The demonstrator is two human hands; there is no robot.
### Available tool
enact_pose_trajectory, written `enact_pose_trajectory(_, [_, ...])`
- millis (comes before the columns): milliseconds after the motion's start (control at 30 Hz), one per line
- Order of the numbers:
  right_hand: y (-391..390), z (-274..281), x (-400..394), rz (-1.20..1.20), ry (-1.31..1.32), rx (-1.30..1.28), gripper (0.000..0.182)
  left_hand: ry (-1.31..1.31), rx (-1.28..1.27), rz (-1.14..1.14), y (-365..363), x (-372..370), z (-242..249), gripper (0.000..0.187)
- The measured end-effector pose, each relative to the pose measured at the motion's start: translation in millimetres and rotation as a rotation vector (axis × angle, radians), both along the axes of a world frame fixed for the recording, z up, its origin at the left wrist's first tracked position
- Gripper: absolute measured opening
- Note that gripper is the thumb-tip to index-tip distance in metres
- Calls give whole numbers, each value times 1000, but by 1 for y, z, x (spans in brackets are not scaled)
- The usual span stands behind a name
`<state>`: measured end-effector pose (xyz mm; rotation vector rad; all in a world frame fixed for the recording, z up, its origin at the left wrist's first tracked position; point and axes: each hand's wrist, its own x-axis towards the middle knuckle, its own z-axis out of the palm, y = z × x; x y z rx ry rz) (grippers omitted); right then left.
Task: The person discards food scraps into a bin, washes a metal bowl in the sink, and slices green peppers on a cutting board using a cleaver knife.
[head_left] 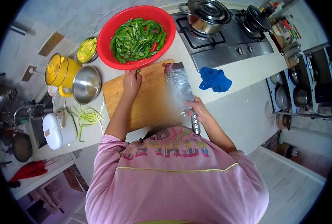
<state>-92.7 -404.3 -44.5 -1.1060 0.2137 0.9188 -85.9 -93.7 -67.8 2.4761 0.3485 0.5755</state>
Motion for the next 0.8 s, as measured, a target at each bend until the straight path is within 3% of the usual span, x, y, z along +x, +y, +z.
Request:
enact_pose_trajectory(67, [10,-13,-1,-15,-11,11,19,3,65,99,4,16,-23,34])
enact_pose_trajectory(167, [21,-18,0,-32,-95,-4,18,97,-177,304,3,35,-28,37])
enact_pose_trajectory(300, [29,-30,-3,-76,-147,-37,18,320,-114,311,15,38,-23,41])
enact_pose_trajectory(400, [27,-24,-6,-40,-155,-96,18,290,-119,251,12,30,-18,40])
enact_pose_trajectory(500, [14,-15,-11,21,-95,-90,18,569,-254,271,11,25,-9,36])
enact_pose_trajectory(533, [14,-14,-12,20,-101,-92,18,528,-213,347,13,28,-19,32])
enact_pose_trajectory(633, [10,-12,-13,23,-106,-106,18,292,-229,225,11,32,-19,38])
enact_pose_trajectory(700, [11,-10,-10,27,-101,-103,18,246,-318,154,29,42,-52,40])
enact_pose_trajectory(800, [13,-13,-10,28,-60,-122,19,293,-342,165,40,50,-58,51])
